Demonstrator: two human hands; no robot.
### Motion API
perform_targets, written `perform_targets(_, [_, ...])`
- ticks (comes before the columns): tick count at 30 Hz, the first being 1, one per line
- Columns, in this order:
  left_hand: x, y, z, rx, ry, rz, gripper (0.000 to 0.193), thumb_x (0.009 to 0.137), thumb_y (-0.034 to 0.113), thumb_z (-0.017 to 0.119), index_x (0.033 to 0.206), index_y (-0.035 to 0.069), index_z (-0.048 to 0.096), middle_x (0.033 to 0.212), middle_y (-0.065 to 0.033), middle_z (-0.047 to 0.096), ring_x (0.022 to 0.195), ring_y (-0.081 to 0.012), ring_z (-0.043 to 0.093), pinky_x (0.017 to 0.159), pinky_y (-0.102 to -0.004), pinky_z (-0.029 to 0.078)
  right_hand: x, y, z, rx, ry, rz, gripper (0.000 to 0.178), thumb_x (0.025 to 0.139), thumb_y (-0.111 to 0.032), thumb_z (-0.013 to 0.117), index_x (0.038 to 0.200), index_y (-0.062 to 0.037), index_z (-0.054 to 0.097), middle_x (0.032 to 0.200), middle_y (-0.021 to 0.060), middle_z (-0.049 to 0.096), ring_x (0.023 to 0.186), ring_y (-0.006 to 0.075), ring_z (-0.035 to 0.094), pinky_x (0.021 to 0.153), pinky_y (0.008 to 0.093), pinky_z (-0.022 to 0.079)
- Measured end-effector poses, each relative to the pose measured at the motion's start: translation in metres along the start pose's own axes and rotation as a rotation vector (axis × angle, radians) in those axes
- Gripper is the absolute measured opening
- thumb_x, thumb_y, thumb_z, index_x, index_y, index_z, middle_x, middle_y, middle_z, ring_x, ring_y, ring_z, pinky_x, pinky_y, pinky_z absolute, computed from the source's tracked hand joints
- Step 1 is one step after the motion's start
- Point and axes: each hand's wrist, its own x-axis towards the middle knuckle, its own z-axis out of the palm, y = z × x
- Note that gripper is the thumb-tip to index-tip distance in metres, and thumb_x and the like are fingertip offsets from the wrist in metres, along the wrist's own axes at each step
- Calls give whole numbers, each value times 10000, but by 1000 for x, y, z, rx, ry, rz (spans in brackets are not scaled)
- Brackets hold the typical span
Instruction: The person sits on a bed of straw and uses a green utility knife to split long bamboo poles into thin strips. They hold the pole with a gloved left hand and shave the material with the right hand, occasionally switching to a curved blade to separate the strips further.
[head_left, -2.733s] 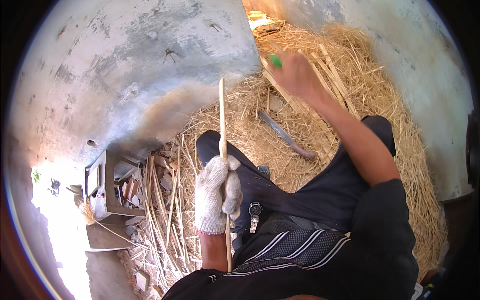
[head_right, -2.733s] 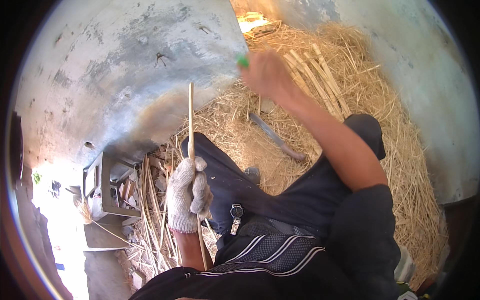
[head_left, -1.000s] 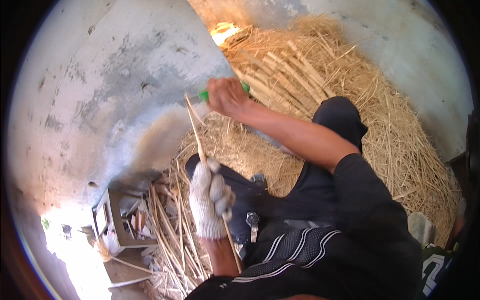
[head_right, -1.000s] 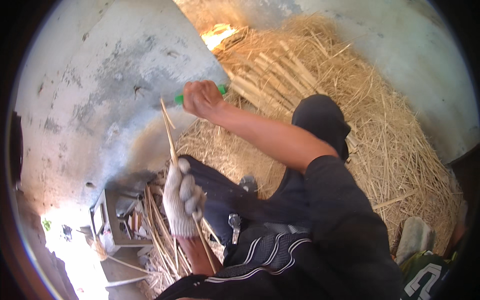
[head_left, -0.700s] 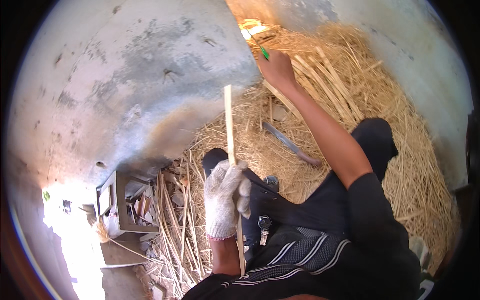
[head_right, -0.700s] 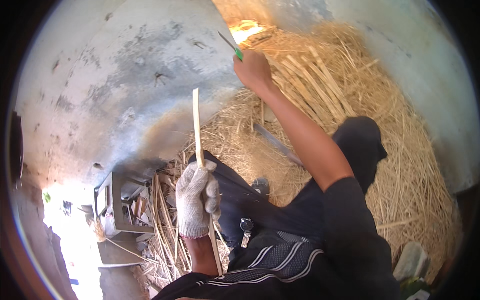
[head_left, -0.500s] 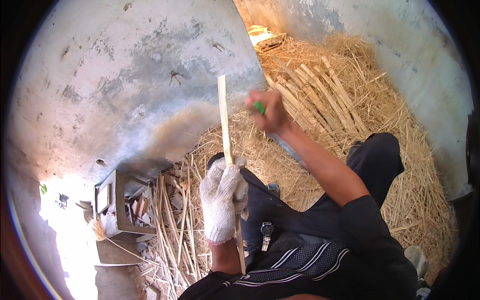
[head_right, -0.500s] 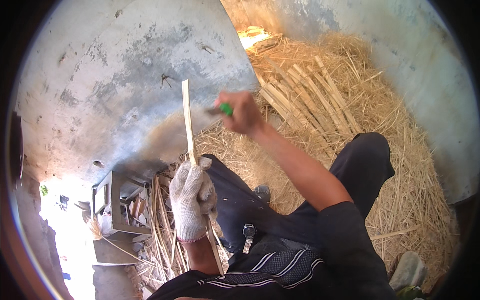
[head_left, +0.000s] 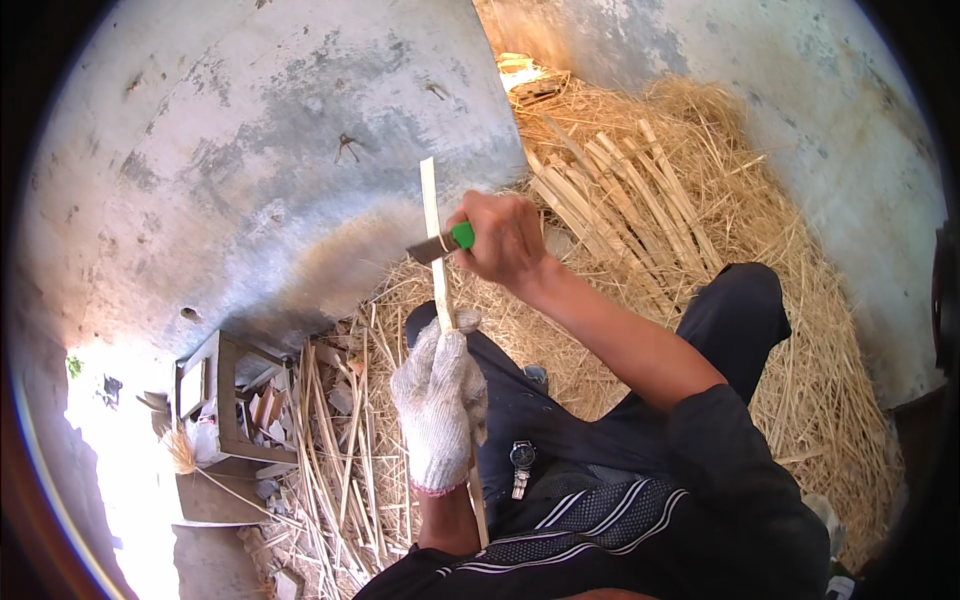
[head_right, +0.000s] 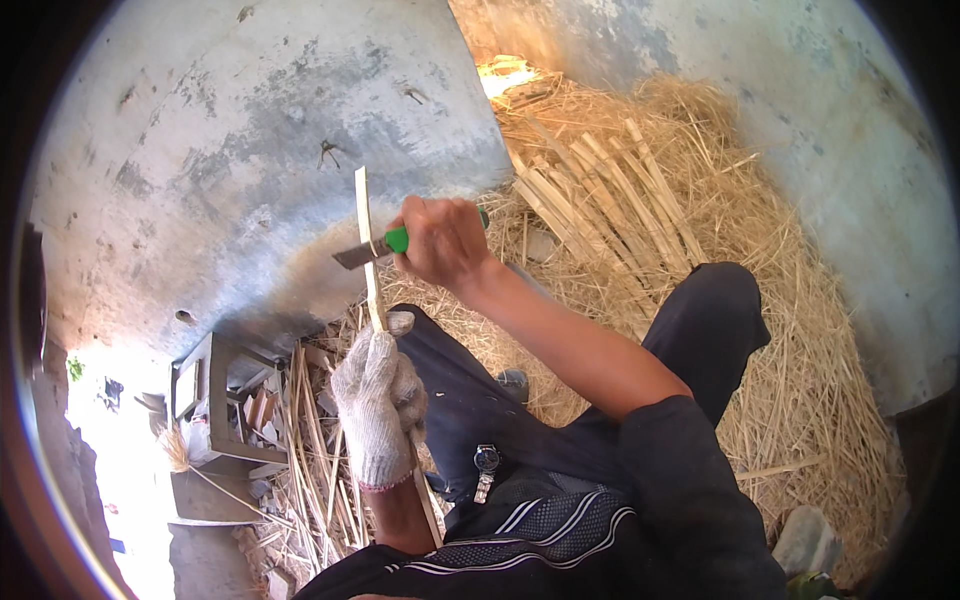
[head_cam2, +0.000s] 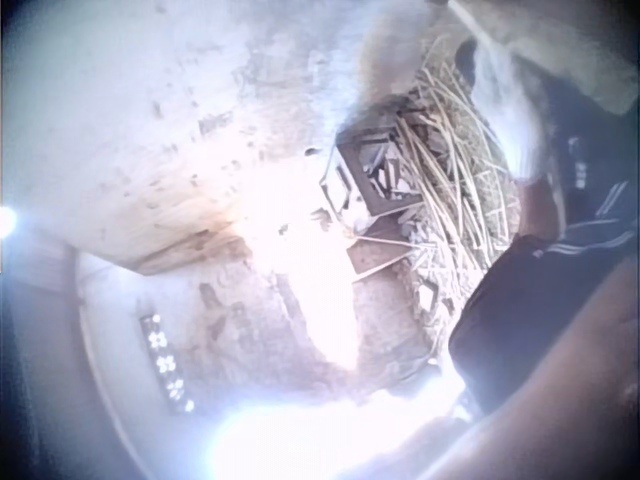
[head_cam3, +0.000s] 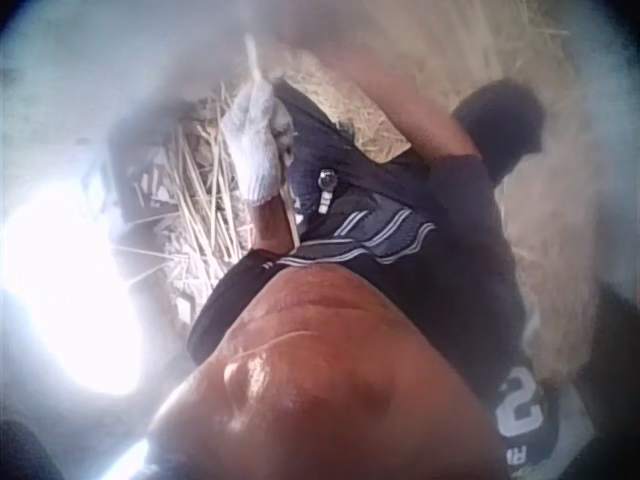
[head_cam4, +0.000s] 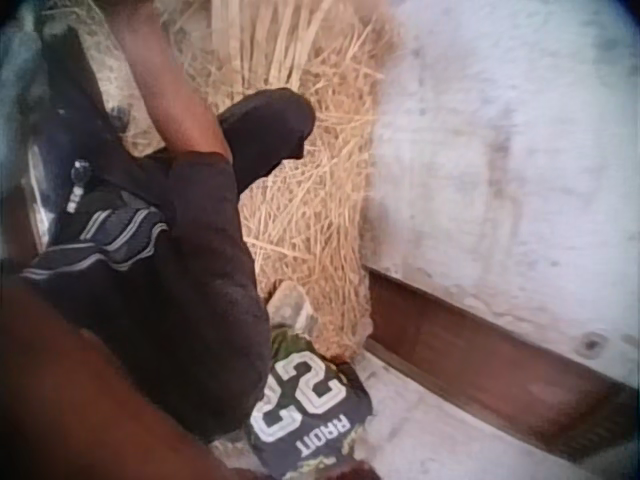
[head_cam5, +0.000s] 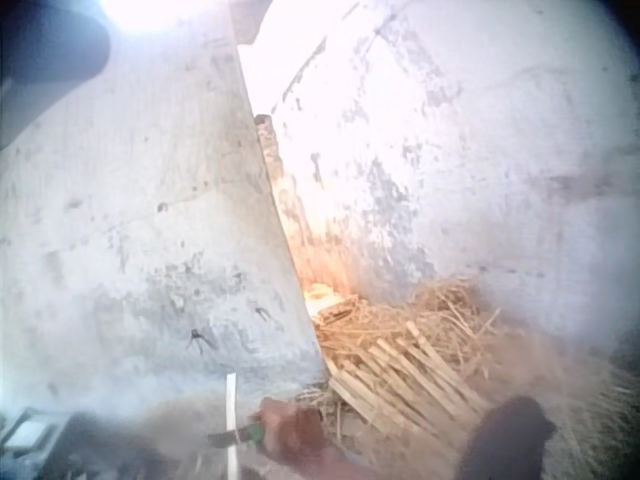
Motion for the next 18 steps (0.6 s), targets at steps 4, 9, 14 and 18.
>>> perform_targets(4, [3, 5, 3, 81, 38, 50, 317, 1013, 290, 541, 1151, 17, 625, 534, 83, 333, 359, -27, 308, 297, -211, 221, 28, 18, 1, -137, -22, 3, 208, 753, -104, 626, 572, -38, 548, 457, 140, 556, 382, 249, 582, 376, 341, 439])
perform_targets(9, [10, 8, 8, 26, 33, 53, 327, 1021, 290, 521, 1159, 10, 617, 534, 75, 332, 347, -31, 295, 282, -216, 230, 38, 28, 16, -209, -1, 58, 258, 786, -150, 600, 553, -60, 535, 459, 171, 553, 406, 277, 605, 403, 372, 482])
perform_targets(14, [25, 8, -6, -150, -117, -30, 310, 1015, 304, 526, 1061, 14, 624, 525, 50, 377, 343, -48, 337, 288, -211, 257, 31, 28, 18, -67, -329, 367, 308, 791, -198, 628, 551, -25, 543, 513, 218, 582, 459, 339, 623, 458, 403, 506])
perform_targets(18, [47, -5, -29, -263, -254, 17, 319, 1019, 321, 514, 1036, 16, 604, 500, -17, 451, 306, -99, 379, 258, -239, 332, 27, 12, -7, 27, -503, 174, 274, 863, -210, 620, 686, -11, 557, 512, 158, 548, 454, 316, 570, 441, 421, 421])
